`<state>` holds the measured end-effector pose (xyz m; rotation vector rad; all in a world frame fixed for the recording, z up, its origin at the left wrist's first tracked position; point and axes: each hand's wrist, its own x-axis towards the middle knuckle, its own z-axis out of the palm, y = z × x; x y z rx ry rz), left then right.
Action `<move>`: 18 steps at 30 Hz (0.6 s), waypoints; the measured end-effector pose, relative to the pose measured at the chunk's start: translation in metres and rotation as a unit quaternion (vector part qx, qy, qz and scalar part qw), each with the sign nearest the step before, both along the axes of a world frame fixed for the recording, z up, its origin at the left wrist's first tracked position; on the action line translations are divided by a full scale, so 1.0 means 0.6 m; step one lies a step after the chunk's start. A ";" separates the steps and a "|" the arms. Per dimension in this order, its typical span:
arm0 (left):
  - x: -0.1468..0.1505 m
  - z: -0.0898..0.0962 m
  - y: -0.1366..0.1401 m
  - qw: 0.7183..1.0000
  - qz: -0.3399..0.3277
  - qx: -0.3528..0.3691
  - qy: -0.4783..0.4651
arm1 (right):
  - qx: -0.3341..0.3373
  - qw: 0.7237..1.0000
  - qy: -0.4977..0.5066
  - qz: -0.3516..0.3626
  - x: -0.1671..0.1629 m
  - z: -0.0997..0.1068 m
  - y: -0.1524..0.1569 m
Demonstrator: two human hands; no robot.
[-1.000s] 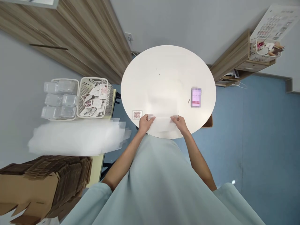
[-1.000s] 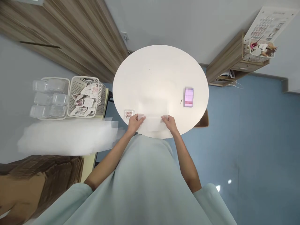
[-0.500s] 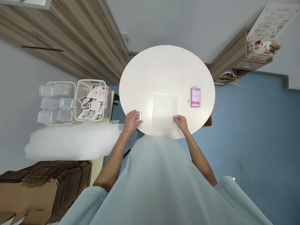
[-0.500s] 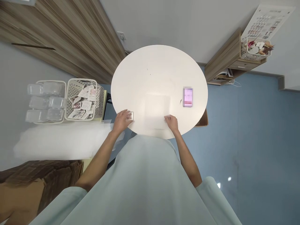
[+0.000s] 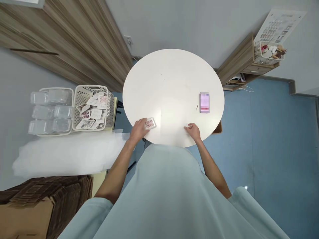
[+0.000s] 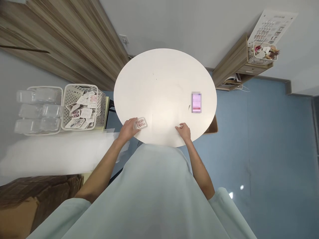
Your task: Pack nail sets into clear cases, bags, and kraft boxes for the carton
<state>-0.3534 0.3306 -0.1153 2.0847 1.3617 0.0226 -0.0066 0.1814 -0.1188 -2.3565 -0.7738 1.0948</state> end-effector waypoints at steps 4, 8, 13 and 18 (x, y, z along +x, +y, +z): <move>0.073 0.001 -0.030 0.997 -0.059 -0.005 -0.059 | -0.008 1.000 0.009 -0.001 -0.012 -0.005 -0.018; 0.142 -0.008 -0.052 0.990 -0.119 0.001 -0.080 | -0.010 1.000 -0.011 -0.006 -0.014 -0.009 -0.023; 0.174 -0.024 -0.060 0.988 -0.136 -0.011 -0.071 | 0.003 1.000 -0.014 -0.018 -0.005 -0.014 -0.027; 0.168 -0.034 -0.064 0.988 -0.131 -0.015 -0.076 | 0.023 0.999 0.004 -0.023 -0.010 -0.004 -0.035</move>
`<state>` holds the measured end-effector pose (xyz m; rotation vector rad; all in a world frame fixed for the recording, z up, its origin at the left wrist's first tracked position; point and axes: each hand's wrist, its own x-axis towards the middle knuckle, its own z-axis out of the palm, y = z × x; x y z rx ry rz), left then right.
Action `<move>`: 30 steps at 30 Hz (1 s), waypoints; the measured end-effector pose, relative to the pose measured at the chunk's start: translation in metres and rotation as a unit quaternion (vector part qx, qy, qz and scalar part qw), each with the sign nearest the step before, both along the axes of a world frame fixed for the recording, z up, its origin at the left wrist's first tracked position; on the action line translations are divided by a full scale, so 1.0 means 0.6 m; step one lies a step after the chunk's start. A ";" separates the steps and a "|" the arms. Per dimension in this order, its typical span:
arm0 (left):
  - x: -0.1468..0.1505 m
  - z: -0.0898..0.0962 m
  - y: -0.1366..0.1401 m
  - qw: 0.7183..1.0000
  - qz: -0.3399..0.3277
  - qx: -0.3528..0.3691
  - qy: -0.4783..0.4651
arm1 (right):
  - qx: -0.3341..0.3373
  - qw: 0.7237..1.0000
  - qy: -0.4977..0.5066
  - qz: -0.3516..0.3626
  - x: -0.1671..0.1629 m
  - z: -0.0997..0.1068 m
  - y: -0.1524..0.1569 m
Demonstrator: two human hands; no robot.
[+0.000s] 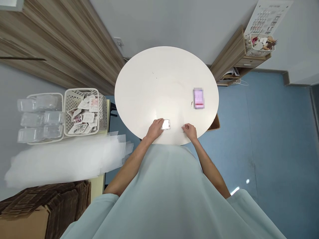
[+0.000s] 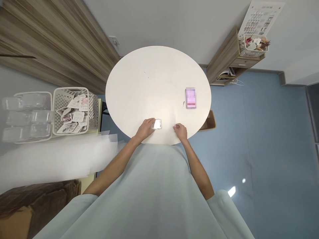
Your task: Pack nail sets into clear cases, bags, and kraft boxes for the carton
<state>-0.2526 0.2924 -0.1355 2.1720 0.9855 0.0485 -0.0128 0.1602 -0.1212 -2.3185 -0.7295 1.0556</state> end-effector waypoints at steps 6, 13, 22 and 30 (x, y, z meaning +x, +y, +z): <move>-0.003 -0.002 -0.005 1.000 0.004 0.001 -0.018 | 0.072 0.995 -0.018 0.069 -0.043 0.047 0.010; -0.014 0.006 -0.028 0.988 0.127 -0.050 -0.069 | 0.097 0.959 -0.081 0.255 -0.119 0.068 0.075; -0.011 0.013 -0.034 0.928 0.328 -0.169 -0.051 | 0.034 0.916 -0.097 0.389 -0.167 0.032 0.113; 0.002 0.001 -0.024 0.923 0.356 -0.148 0.007 | 0.053 0.929 -0.088 0.357 -0.144 0.033 0.093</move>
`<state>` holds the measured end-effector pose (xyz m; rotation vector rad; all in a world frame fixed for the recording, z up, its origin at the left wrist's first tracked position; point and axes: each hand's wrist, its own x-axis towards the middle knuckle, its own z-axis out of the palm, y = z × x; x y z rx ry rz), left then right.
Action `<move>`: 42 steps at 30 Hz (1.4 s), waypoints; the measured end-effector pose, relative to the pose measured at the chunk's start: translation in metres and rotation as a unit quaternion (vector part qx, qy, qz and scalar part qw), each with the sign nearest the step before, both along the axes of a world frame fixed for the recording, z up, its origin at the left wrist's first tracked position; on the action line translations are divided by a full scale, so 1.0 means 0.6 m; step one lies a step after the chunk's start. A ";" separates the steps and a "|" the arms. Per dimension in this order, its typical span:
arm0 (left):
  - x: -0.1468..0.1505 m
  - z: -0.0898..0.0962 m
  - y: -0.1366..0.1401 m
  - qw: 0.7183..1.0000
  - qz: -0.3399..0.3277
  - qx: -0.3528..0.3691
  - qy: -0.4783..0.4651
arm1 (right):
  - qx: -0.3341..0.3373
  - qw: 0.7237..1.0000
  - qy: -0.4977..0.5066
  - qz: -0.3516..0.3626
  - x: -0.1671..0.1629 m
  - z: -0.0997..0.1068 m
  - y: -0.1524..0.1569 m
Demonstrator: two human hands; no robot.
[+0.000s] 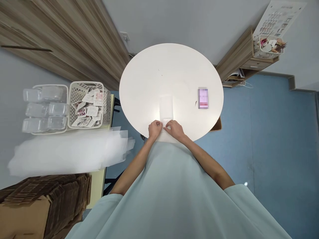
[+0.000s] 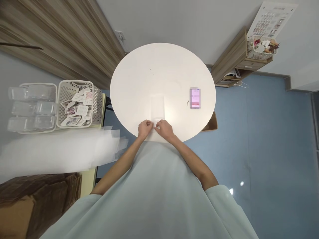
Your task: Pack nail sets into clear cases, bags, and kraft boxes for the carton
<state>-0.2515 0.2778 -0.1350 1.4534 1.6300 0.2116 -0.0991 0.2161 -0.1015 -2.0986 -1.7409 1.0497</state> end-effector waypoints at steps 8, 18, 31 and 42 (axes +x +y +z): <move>0.005 -0.006 -0.004 0.998 -0.027 0.017 0.061 | -0.069 0.984 0.031 -0.161 0.065 -0.014 -0.013; 0.012 -0.008 -0.017 0.979 -0.090 0.122 0.134 | -0.098 0.965 0.099 -0.224 0.040 -0.042 -0.001; -0.023 -0.019 -0.047 0.877 -0.402 0.263 0.011 | -0.109 0.937 0.187 -0.273 0.055 -0.064 -0.013; -0.019 -0.007 -0.053 0.867 -0.434 0.244 0.012 | -0.053 0.980 0.102 -0.161 0.078 -0.033 -0.058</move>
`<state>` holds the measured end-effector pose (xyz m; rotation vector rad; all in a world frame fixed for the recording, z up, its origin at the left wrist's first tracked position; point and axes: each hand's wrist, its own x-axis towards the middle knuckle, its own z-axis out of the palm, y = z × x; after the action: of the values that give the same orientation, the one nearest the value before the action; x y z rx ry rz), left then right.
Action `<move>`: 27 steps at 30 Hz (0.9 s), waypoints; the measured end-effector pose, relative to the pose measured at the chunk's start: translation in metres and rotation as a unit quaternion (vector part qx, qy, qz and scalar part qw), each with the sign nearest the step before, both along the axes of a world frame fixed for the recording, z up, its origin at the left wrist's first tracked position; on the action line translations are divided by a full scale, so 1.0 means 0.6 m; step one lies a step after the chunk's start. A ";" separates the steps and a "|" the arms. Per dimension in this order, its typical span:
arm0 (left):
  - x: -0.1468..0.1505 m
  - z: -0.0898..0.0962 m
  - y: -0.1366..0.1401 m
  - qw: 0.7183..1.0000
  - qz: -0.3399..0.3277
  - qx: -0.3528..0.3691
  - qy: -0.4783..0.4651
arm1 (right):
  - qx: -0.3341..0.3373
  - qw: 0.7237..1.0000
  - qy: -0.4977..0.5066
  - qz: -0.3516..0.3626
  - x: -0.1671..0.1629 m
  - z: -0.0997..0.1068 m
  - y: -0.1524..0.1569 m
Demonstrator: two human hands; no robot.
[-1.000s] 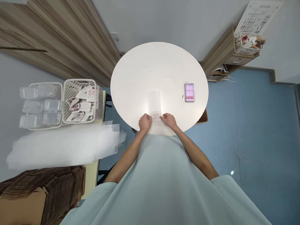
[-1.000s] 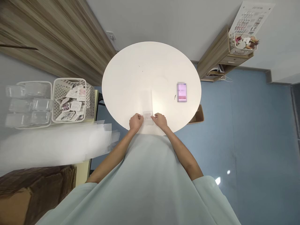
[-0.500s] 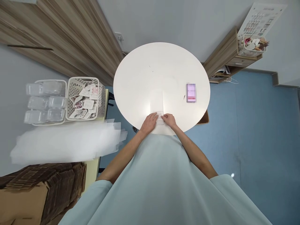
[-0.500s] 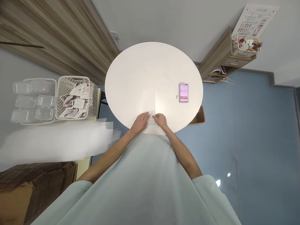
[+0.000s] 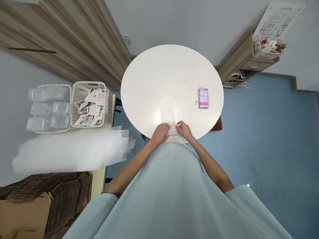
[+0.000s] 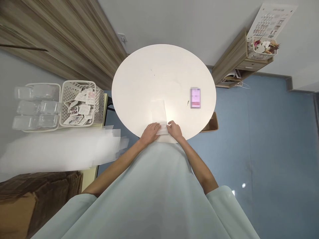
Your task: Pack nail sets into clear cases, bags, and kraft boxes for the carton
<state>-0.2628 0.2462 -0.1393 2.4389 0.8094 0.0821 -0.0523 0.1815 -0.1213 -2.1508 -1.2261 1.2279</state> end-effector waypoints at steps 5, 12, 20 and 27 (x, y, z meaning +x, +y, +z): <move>-0.001 0.005 0.003 0.999 0.030 -0.040 -0.012 | 0.117 0.968 -0.103 0.195 0.006 0.013 -0.021; -0.002 0.015 0.024 0.983 0.106 -0.136 -0.055 | 0.122 0.979 -0.036 0.158 0.008 -0.004 -0.013; -0.001 0.003 0.038 0.940 0.269 -0.191 -0.085 | 0.103 0.992 0.005 0.077 0.015 -0.005 0.029; 0.024 -0.011 0.043 0.886 0.403 -0.202 -0.107 | 0.068 0.996 -0.037 0.049 0.010 -0.022 0.069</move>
<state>-0.2485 0.2719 -0.1462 1.5436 1.5074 0.4373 -0.0465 0.2226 -0.1345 -2.0759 -1.4184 1.0781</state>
